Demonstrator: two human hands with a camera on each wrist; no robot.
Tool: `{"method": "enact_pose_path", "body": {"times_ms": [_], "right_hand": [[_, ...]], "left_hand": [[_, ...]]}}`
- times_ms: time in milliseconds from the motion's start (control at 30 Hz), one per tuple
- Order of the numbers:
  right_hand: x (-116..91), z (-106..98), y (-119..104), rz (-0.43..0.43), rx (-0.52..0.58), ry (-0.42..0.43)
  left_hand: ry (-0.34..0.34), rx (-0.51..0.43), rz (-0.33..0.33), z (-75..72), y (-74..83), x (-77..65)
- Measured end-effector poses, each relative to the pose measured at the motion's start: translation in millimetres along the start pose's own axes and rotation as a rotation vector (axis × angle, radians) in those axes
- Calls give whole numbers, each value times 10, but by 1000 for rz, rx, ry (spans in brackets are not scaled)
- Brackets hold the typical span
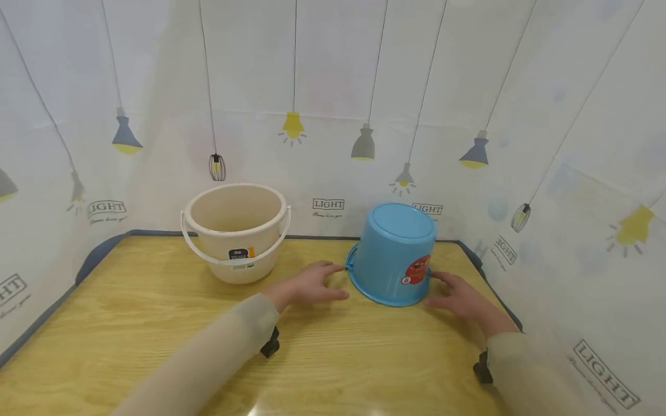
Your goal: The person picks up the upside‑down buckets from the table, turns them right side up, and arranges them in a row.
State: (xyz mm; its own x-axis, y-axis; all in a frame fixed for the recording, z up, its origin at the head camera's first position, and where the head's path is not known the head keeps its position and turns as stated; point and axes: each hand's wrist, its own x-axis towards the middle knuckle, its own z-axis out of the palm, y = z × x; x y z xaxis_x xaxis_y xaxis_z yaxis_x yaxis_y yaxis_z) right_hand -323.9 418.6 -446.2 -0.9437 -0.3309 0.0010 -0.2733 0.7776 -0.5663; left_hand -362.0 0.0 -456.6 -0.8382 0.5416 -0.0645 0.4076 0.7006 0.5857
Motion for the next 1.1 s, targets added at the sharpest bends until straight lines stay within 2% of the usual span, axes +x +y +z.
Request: {"method": "enact_pose_path", "body": {"times_ms": [133,267,433,533,800,933,1100], "right_hand": [[108,19,-17,59,-12,-24],[157,39,-30,127,-41,-44],[234,51,-50,179,-41,-44],[253,60,-87,178,-41,-39],[262,128,-209,197,-41,-55],[267,139,-226,189,-48,-51],[277,145,-227,174,-32,-51]], "left_hand": [[34,94,-31,60,-38,185],[46,143,-26,87,26,262],[32,130,-45,89,137,227],[31,114,-50,83,169,217],[48,-4,-86,53,153,273],[52,-21,-108,20,192,246],[91,-26,-101,21,186,276]]}}
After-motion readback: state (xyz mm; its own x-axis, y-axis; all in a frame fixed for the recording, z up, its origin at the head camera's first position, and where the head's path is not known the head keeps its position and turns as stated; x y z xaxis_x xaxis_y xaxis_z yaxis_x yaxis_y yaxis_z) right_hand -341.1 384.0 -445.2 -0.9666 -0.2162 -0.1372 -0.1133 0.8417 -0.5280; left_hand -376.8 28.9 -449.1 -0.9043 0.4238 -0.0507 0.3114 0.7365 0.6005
